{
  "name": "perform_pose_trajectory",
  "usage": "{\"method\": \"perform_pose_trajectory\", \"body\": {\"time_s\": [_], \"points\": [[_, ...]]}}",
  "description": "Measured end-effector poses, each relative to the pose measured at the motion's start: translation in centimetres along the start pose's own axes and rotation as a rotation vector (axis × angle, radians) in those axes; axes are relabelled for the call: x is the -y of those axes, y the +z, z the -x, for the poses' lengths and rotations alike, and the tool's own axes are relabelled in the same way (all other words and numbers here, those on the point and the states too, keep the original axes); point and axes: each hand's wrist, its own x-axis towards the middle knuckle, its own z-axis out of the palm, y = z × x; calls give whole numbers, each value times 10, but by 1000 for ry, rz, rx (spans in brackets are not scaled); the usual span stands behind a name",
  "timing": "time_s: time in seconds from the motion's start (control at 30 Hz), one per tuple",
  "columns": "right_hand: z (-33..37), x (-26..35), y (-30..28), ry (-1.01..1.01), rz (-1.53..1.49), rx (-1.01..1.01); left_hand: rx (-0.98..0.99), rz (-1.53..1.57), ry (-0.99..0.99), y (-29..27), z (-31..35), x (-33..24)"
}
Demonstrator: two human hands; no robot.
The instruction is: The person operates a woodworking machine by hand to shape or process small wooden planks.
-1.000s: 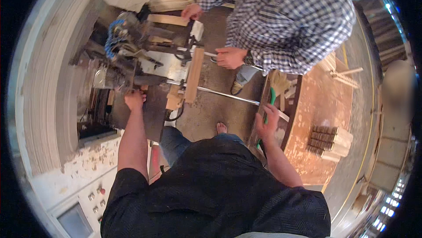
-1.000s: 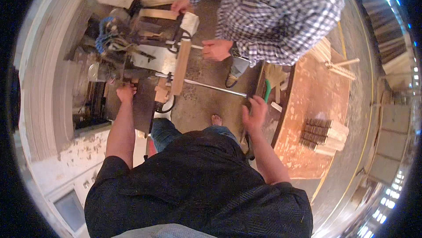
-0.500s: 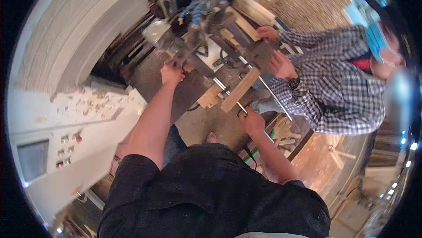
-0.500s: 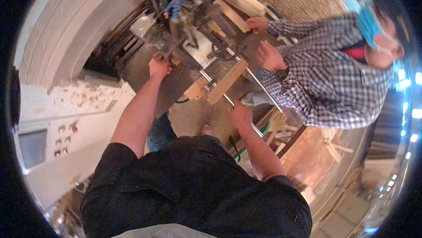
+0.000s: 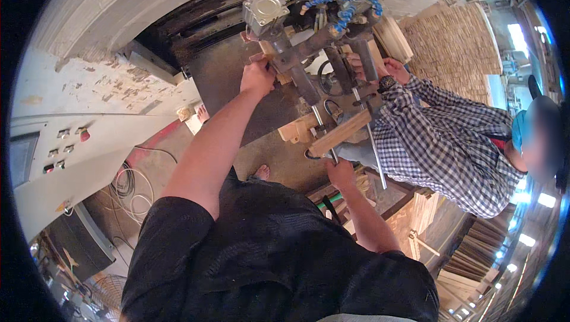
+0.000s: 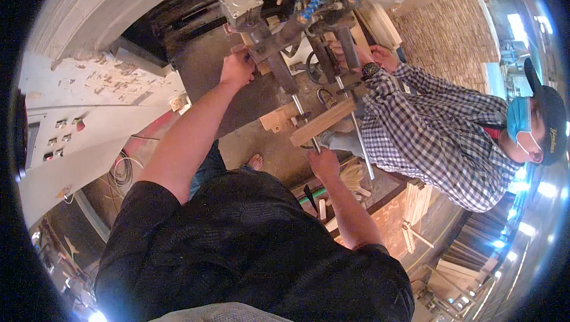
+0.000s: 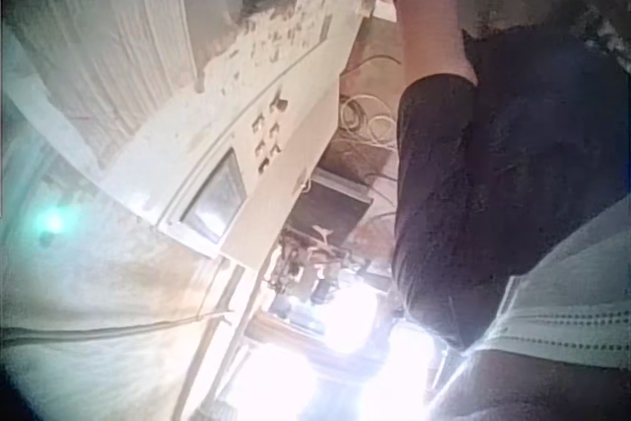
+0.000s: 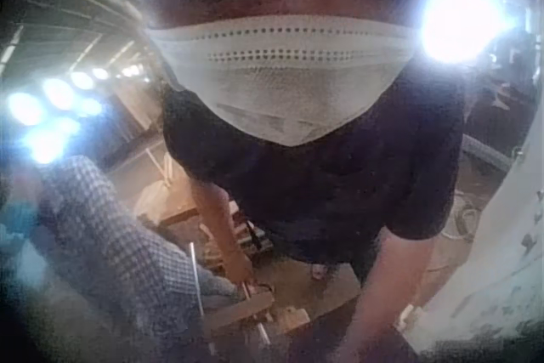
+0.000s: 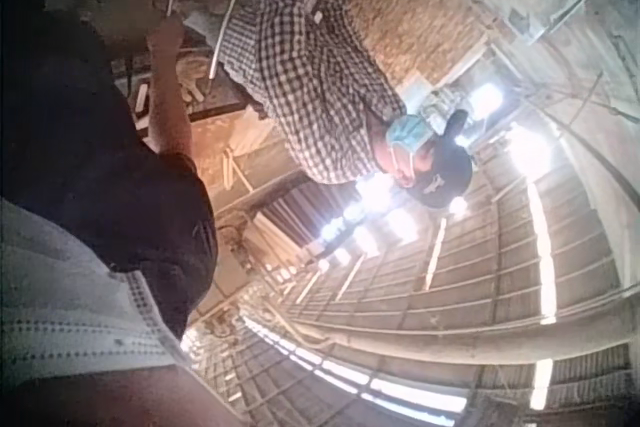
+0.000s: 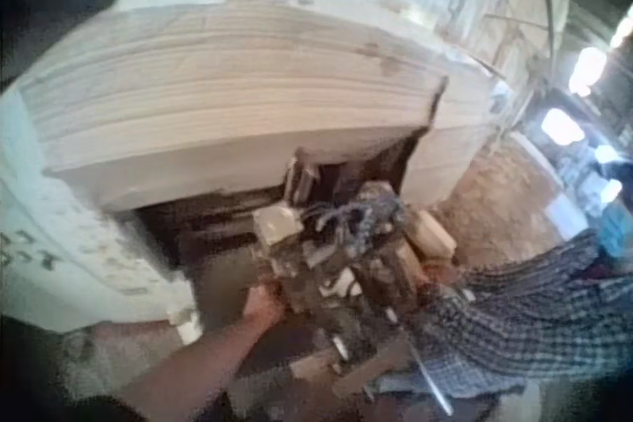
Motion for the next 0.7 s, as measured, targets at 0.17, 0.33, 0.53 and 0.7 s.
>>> {"method": "perform_pose_trajectory", "body": {"time_s": [0.17, 0.33, 0.53, 0.7], "points": [[-6, -11, 16, -25, 31, -57, -61, -67, 75, -2, 3, -2], [1, -12, 22, -72, -8, -97, -57, -26, 75, -4, 11, -6], [12, -9, 31, -59, -38, -144, -78, -54, 75, -6, 17, -3], [23, -11, 42, -112, 2, -224, -135, -144, 186, -4, 18, 19]]}}
